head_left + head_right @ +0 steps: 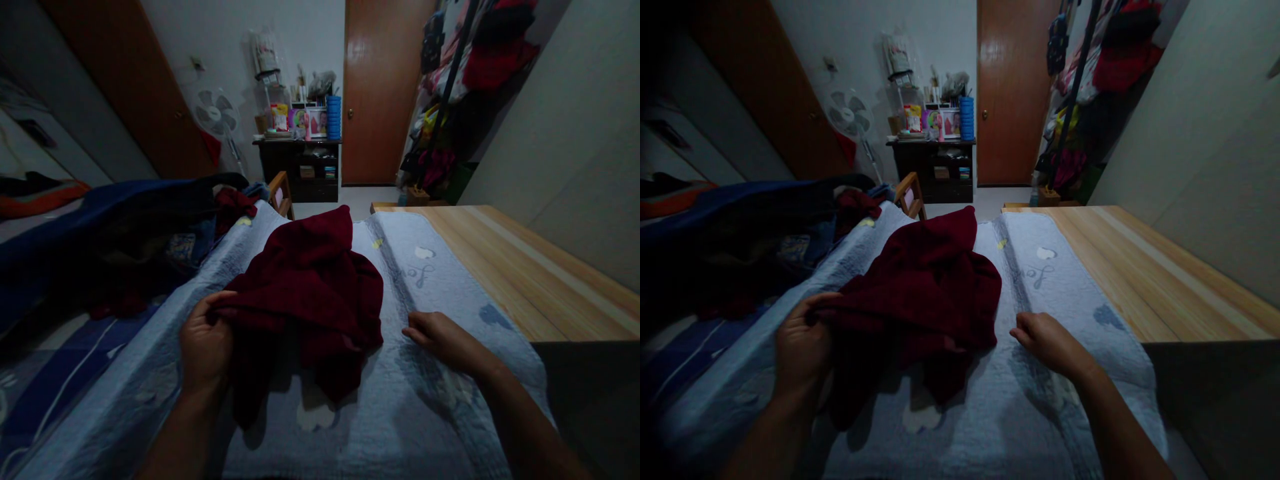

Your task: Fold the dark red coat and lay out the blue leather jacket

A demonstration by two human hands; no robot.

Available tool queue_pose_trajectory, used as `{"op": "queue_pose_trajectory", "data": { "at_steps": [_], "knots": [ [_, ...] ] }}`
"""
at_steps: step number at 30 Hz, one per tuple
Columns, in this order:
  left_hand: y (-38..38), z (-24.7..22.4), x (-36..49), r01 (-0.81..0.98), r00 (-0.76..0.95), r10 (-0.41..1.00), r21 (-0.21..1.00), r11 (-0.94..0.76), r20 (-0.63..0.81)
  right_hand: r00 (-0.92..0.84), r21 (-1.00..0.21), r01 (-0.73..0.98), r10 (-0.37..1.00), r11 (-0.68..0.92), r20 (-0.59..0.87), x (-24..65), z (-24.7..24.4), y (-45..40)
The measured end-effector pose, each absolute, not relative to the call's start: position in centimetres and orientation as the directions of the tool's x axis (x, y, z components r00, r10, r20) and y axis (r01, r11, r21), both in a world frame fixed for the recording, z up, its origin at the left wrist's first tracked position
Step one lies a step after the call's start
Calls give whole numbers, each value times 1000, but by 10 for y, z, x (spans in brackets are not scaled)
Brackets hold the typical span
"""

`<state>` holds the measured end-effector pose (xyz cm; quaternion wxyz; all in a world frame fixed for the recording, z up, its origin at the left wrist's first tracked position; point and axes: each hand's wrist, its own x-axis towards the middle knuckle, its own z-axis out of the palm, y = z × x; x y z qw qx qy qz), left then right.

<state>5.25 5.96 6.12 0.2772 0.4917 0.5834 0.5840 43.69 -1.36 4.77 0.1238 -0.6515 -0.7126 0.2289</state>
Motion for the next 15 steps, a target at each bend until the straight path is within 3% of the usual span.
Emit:
{"op": "queue_pose_trajectory", "data": {
  "at_steps": [2, 5, 7, 9, 12, 15],
  "knots": [
    [57, 62, 37, 291, -443, 851, 943, -160, 282, -131, -475, 878, 983, 54, -130, 440, 54, -22],
    [56, 55, 16, 517, -425, 810, 843, -148, 403, -154, -458, 884, 983, 91, -100, 438, 56, -23],
    [57, 48, 7, 723, -283, 828, 675, -147, 484, -165, -445, 889, 982, 107, -94, 431, 52, -17],
    [58, 43, 2, 895, -107, 857, 425, -139, 504, -165, -474, 873, 984, 117, -61, 421, 44, -9],
    [52, 47, 2, 991, 50, 895, 89, -100, 444, -159, -606, 786, 987, 122, -7, 403, 28, 2],
    [34, 63, 11, 983, 177, 901, -31, -180, 396, -110, -716, 698, 992, 31, -64, 385, 12, 7]
  ]
}}
